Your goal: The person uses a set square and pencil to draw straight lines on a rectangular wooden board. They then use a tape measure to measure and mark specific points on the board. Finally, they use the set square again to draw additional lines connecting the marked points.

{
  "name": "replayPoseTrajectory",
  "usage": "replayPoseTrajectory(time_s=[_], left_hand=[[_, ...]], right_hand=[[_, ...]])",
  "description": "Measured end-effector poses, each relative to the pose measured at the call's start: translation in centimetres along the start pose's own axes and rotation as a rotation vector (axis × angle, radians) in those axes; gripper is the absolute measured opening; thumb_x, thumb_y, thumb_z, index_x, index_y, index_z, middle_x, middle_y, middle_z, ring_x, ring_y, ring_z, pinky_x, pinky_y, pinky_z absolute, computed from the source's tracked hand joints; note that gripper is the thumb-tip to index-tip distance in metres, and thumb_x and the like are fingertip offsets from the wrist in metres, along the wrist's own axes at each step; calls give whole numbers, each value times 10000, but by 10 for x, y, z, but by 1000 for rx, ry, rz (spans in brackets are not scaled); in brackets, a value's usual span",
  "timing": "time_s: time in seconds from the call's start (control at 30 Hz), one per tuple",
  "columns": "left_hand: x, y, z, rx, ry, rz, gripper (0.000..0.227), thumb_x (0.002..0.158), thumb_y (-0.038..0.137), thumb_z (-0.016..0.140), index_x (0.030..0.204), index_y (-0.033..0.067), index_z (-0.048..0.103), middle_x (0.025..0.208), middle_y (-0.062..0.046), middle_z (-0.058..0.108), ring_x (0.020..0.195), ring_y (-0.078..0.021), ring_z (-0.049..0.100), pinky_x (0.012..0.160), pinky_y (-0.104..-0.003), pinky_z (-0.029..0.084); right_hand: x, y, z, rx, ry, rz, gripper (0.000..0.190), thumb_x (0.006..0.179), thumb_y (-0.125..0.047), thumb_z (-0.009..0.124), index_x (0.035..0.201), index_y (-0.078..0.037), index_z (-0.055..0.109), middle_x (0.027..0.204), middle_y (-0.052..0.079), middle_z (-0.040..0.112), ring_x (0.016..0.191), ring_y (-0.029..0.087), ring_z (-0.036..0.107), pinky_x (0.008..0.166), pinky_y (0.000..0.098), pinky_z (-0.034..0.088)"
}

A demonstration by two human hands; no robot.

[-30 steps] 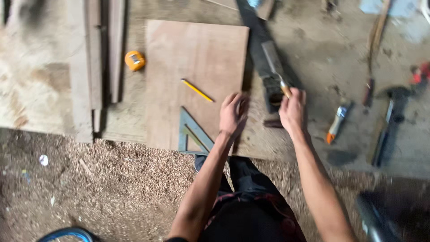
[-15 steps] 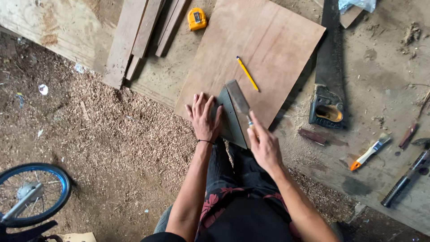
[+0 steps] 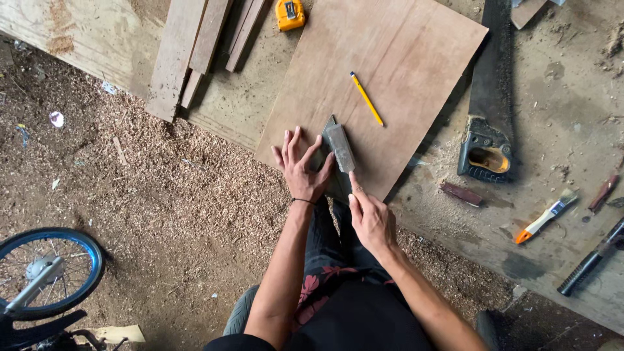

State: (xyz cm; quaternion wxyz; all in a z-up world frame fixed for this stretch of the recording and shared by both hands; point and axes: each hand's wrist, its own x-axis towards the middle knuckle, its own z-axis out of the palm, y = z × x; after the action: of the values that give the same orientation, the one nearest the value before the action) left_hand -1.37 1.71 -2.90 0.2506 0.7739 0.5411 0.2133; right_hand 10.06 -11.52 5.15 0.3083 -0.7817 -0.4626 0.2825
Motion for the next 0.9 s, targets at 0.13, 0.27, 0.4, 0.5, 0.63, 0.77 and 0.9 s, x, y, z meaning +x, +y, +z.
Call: replayPoseTrajectory(time_s=[0.13,0.27,0.4,0.5,0.63,0.77,0.9], left_hand=[[0,1,-3,-20,-10,-27,451,788,403,857,1205,255,772,1544,-98,518,1533,-305,353,1299,-543,99],[2,3,-4,-35,-11,-41,444,777,399,863,1190,260,778,1539,-90,525,1533,-301,359,1302,-538,99],[3,4,-5,-37,-12,-46,447,766,404,867,1176,251,781,1534,-93,524,1525,-306,354,1296,-541,91],[0,3,-5,-45,-11,-50,446,769,400,869,1177,243,783,1534,-93,525,1533,-308,351,1299,-541,81],[5,6,-4,-51,-10,-44,436,767,402,871,1163,242,786,1531,-96,527,1526,-313,348,1295,-543,79],[1,5,-5,-79,5,-50,427,781,408,871,1164,240,784,1534,-93,529,1535,-308,356,1303,-545,84],[6,6,-4,-42,4,-54,425,769,422,869,1147,247,789,1521,-85,538,1521,-304,362,1298,-546,90]], right_hand=[[5,5,10,-61,-98,160,534,1006,-175,635,1522,-219,509,870,187,731,736,359,717,625,446,554],[5,6,12,-40,-63,96,548,1002,-154,623,1533,-194,491,923,206,727,756,379,711,627,452,553],[5,7,15,-8,-16,69,545,1001,-145,626,1528,-178,492,924,211,729,774,382,720,638,452,561],[6,9,19,-12,-77,158,542,1016,-136,625,1538,-179,486,893,223,718,773,393,714,653,461,555],[5,8,13,0,-29,88,553,1005,-146,611,1540,-176,477,906,210,727,764,374,723,633,444,561],[4,7,13,-27,-60,146,553,1011,-161,606,1548,-181,473,881,209,723,742,368,716,623,448,554],[5,4,9,-33,-147,239,555,1009,-180,602,1547,-198,464,818,198,719,704,350,722,626,458,548]])
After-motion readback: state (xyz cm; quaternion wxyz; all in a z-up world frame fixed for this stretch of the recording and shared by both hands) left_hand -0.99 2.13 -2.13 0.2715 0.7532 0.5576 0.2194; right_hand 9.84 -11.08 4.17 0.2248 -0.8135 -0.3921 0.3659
